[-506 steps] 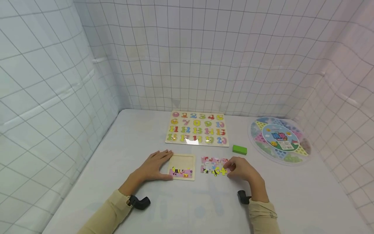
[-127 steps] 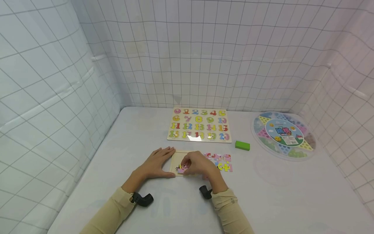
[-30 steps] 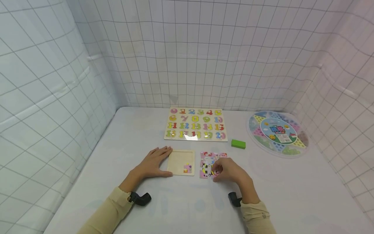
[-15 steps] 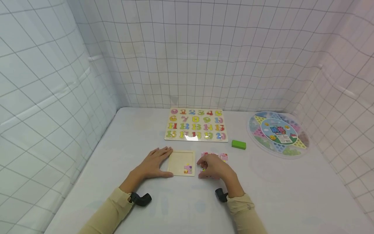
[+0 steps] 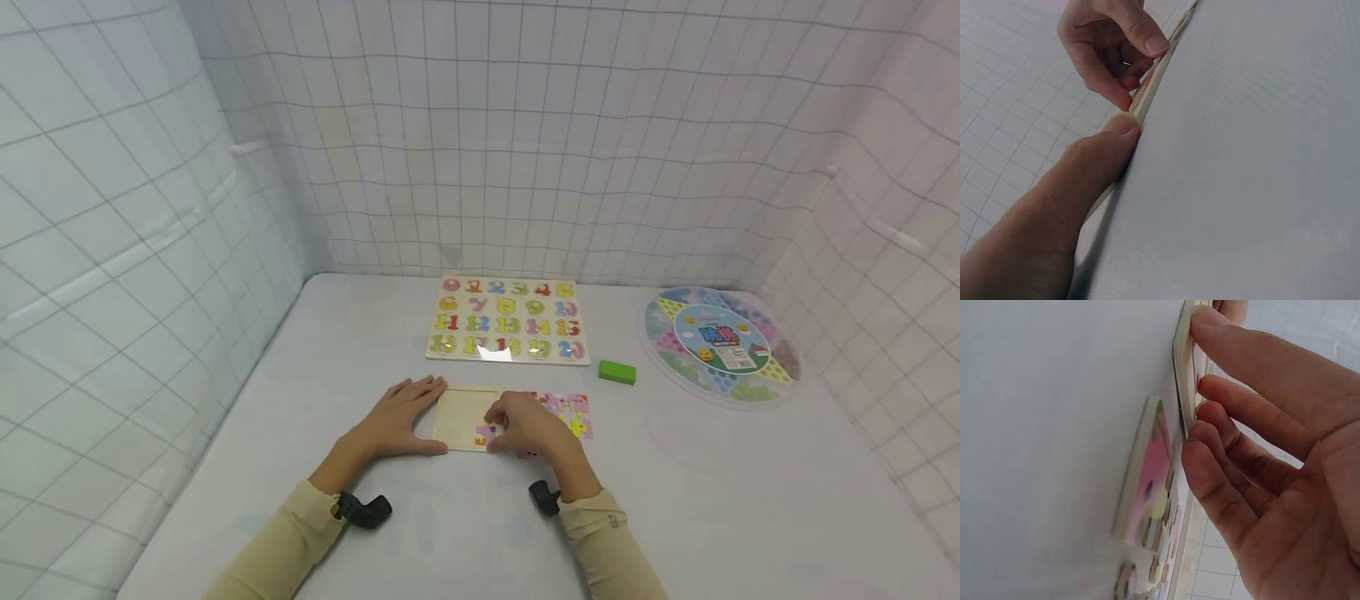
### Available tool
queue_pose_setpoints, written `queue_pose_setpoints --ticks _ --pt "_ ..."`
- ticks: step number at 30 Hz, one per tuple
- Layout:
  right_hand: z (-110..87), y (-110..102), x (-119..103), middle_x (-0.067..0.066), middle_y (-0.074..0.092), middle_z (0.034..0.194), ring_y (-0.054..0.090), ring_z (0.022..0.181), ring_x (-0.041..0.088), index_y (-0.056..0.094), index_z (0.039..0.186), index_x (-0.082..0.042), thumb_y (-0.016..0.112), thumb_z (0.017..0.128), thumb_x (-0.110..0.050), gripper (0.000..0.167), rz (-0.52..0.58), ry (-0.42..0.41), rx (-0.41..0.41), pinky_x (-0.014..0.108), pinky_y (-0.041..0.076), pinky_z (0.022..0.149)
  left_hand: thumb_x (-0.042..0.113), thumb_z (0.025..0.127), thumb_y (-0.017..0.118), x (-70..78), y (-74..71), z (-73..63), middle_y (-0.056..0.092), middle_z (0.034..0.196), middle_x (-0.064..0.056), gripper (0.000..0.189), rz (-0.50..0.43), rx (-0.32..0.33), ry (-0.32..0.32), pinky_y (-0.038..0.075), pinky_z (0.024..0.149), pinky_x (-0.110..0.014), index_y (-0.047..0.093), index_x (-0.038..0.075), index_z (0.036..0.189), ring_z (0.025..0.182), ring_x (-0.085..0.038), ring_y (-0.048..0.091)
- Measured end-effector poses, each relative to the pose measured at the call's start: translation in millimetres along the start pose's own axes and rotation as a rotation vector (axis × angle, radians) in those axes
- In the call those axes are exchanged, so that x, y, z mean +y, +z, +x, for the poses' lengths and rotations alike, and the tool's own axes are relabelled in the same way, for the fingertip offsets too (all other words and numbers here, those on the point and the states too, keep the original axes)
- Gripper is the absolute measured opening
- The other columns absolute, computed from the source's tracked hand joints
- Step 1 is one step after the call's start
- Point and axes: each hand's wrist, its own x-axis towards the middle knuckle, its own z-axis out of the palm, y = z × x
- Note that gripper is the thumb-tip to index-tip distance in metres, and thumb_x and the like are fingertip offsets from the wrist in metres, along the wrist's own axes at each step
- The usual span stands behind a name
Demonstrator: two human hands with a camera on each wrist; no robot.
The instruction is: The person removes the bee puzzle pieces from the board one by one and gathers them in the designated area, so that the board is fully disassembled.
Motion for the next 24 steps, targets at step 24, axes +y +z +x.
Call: queue_pose_setpoints --ticks 24 --pt "0.8 0.9 -7.6 -0.003 0.062 0.085 0.053 0.075 0.010 0.069 0.099 -0.007 0.086 0.070 -0.009 0.034 0.020 0.006 0.014 0.024 0.048 0.069 0.075 0.073 0.063 0.5 -1.3 -0.5 0.030 0.161 -0.002 0.107 0.003 -0.010 -0.012 0.018 0.123 -0.048 0.029 0.014 0.154 0.149 -0.022 0.026"
